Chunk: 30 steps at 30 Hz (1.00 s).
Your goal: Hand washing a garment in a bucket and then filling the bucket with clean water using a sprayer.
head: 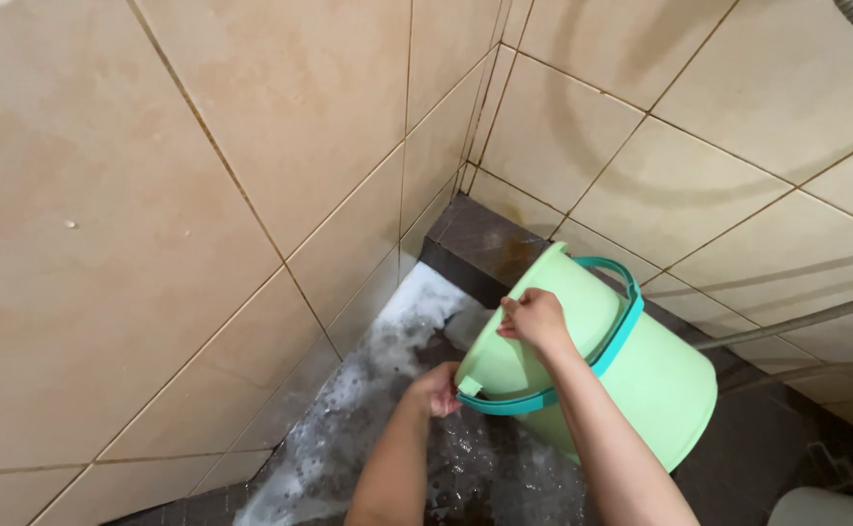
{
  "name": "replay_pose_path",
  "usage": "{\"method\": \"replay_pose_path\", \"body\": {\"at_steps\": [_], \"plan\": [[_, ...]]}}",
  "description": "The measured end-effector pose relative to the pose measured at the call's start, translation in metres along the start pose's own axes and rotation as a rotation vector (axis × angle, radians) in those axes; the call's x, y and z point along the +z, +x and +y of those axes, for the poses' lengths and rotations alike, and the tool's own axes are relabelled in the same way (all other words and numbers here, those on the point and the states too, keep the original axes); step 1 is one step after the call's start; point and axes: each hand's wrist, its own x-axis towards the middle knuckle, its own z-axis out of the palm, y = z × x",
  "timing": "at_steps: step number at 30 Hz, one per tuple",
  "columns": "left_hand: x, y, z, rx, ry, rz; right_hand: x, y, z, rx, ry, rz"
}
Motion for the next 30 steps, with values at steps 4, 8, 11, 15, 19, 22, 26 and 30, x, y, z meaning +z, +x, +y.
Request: {"method": "replay_pose_path", "body": {"at_steps": [4, 8, 11, 15, 19, 22, 26, 30], "plan": [[0.005, 0.012, -0.004, 0.025, -0.069, -0.038, 0.011, -0.003, -0.017, -0.038, -0.114, 0.034], [0.023, 0.012, -0.008, -0.001, -0.114, 0.036, 0.028, -0.011, -0.032, -0.169, -0.466, 0.106], [0.039, 0.006, -0.017, -0.016, -0.252, 0.017, 0.047, -0.017, -0.036, -0.307, -0.7, 0.181], [0.067, 0.0, -0.038, 0.157, -0.482, -0.165, 0.071, -0.038, -0.051, -0.411, -0.888, 0.213], [0.067, 0.027, -0.054, 0.111, -0.396, -0.125, 0.084, -0.044, -0.051, -0.392, -0.963, 0.171], [0.066, 0.031, -0.054, 0.099, -0.504, -0.937, 0.073, -0.048, -0.052, -0.395, -1.005, 0.146], [0.069, -0.009, -0.014, 0.185, -0.202, -0.172, 0.013, -0.066, -0.064, -0.438, -0.788, 0.222], [0.071, -0.047, 0.049, 0.178, 0.365, 0.071, -0.074, -0.081, -0.05, -0.279, -0.104, 0.255]]}}
